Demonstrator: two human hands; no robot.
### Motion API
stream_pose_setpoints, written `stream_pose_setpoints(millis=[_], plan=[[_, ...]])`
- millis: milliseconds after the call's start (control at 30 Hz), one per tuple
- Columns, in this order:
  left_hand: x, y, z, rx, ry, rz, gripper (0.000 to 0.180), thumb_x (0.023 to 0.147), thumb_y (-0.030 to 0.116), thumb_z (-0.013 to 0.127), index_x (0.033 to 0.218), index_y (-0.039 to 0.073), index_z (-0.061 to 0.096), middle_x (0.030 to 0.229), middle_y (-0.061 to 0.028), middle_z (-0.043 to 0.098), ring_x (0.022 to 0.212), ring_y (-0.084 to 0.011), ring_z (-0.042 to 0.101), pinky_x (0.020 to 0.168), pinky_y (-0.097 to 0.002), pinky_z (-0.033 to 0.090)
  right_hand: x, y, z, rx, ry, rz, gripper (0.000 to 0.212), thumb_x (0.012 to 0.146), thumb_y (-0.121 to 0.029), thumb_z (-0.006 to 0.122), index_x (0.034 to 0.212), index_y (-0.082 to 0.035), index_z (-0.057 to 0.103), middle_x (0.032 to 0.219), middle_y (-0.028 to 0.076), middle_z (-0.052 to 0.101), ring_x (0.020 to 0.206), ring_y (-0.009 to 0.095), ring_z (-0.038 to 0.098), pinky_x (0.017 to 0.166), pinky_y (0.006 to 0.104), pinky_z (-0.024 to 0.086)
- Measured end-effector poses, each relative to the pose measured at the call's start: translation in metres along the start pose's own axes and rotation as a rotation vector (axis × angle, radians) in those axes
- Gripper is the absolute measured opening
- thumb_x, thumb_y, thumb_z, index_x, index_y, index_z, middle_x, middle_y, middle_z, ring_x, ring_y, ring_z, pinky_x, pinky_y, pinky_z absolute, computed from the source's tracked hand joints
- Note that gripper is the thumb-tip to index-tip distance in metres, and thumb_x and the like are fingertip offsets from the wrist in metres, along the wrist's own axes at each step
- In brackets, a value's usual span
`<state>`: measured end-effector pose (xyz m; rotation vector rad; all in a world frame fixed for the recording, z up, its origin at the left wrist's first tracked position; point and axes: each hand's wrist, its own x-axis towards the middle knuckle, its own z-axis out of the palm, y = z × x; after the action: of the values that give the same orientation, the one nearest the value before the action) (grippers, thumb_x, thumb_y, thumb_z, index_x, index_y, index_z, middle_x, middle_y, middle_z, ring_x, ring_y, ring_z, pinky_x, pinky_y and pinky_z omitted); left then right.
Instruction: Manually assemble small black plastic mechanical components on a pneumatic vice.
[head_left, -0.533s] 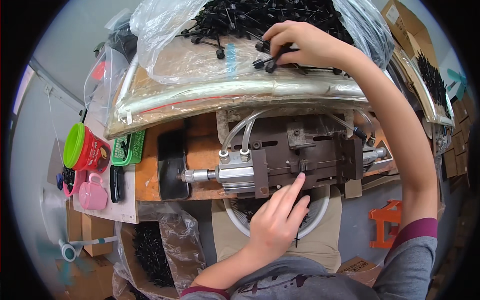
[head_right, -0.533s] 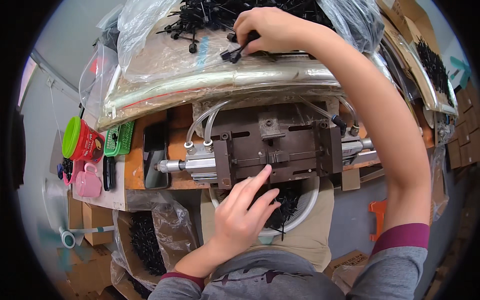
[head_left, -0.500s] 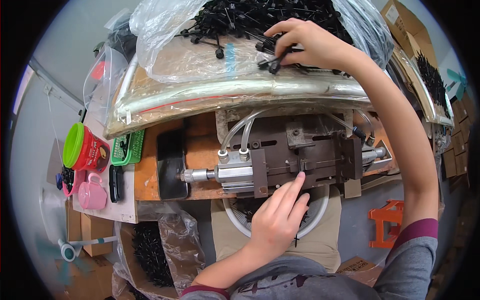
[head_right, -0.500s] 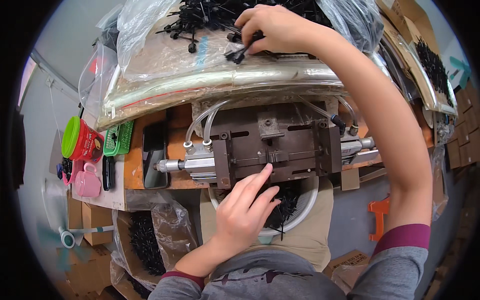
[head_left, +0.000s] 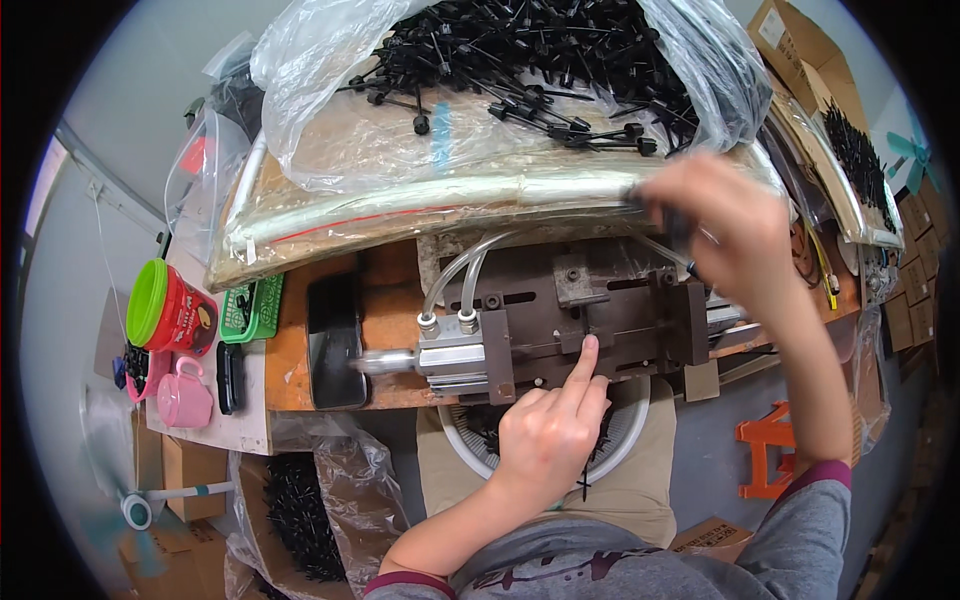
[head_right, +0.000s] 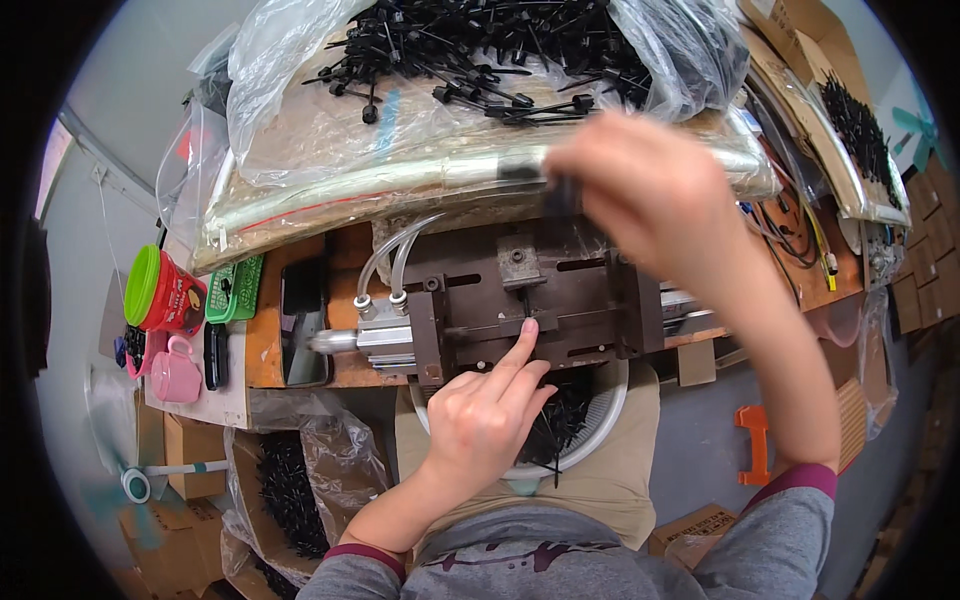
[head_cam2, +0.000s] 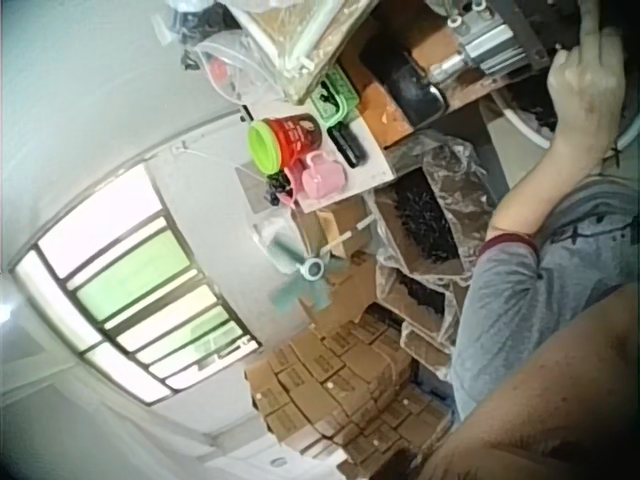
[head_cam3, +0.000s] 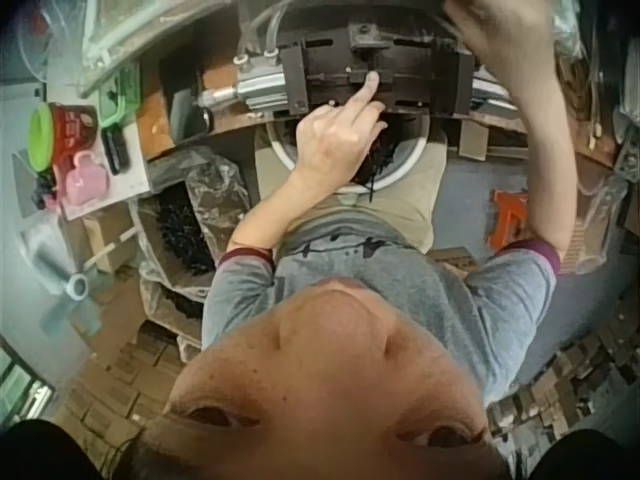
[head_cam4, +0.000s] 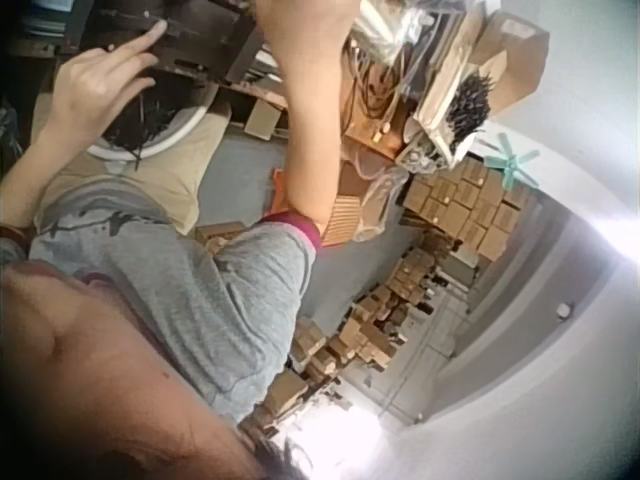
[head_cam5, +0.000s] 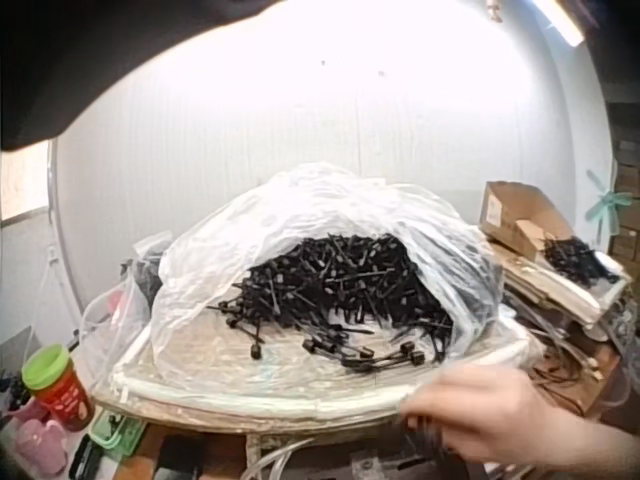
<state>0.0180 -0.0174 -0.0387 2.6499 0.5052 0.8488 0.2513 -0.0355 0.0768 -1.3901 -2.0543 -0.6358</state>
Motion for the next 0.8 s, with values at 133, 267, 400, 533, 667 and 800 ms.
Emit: stream_pose_setpoints(millis=[133, 267, 400, 533, 667, 800], plan=[[0.004, 0.007, -0.016, -0.624, 0.017, -0.300, 0.037, 0.074, 0.004, 0.087, 0.108, 0.001, 0.074, 0.116, -0.0130, 0.072, 0.074, -0.0145, 0.071, 0.063, -0.0262, 0.058, -0.045, -0.048, 0.001, -0.162, -0.025, -0.201, 0.034, 0.071, -0.011, 0.069, 0.100, 0.006, 0.072, 0.098, 0.016, 0.068, 0.073, 0.022, 0.066, 0.061, 0.0318, 0.055], [0.008, 0.013, -0.043, -0.822, 0.017, -0.187, 0.036, 0.077, -0.007, 0.081, 0.112, -0.002, 0.074, 0.109, -0.0159, 0.070, 0.085, -0.0171, 0.071, 0.068, -0.0272, 0.063, -0.071, -0.068, 0.012, -0.196, -0.041, -0.252, 0.031, 0.074, -0.009, 0.066, 0.099, 0.009, 0.073, 0.099, 0.019, 0.068, 0.076, 0.022, 0.065, 0.068, 0.0317, 0.055], [0.001, 0.014, -0.046, -0.727, -0.001, -0.116, 0.034, 0.073, -0.007, 0.083, 0.106, -0.001, 0.076, 0.107, -0.0155, 0.070, 0.088, -0.0161, 0.070, 0.072, -0.0266, 0.063, -0.067, -0.064, 0.009, -0.210, -0.011, -0.229, 0.030, 0.079, -0.010, 0.064, 0.100, 0.009, 0.073, 0.103, 0.021, 0.069, 0.077, 0.023, 0.066, 0.071, 0.0333, 0.057], [-0.002, 0.017, -0.036, -0.570, 0.081, -0.099, 0.034, 0.070, -0.003, 0.085, 0.103, -0.001, 0.076, 0.110, -0.0149, 0.071, 0.091, -0.0190, 0.070, 0.074, -0.0290, 0.061, -0.069, -0.048, 0.008, -0.209, 0.069, -0.112, 0.027, 0.077, -0.007, 0.067, 0.099, 0.009, 0.072, 0.100, 0.021, 0.070, 0.076, 0.025, 0.069, 0.064, 0.0333, 0.057], [-0.006, 0.008, -0.016, -0.195, 0.090, 0.041, 0.031, 0.069, 0.005, 0.084, 0.098, -0.001, 0.074, 0.123, -0.0177, 0.069, 0.086, -0.0243, 0.071, 0.073, -0.0323, 0.058, -0.072, -0.048, 0.001, 0.070, 0.082, 0.251, 0.029, 0.076, 0.005, 0.073, 0.105, 0.006, 0.072, 0.101, 0.018, 0.072, 0.078, 0.027, 0.071, 0.066, 0.0325, 0.058], [-0.004, 0.003, -0.002, -0.021, -0.002, 0.033, 0.030, 0.072, 0.009, 0.083, 0.099, 0.002, 0.073, 0.123, -0.0149, 0.071, 0.075, -0.0209, 0.071, 0.065, -0.0293, 0.055, -0.069, -0.076, -0.005, 0.768, 0.165, 0.889, 0.026, 0.087, 0.005, 0.073, 0.113, 0.004, 0.070, 0.093, 0.012, 0.074, 0.078, 0.017, 0.073, 0.067, 0.0250, 0.059]])
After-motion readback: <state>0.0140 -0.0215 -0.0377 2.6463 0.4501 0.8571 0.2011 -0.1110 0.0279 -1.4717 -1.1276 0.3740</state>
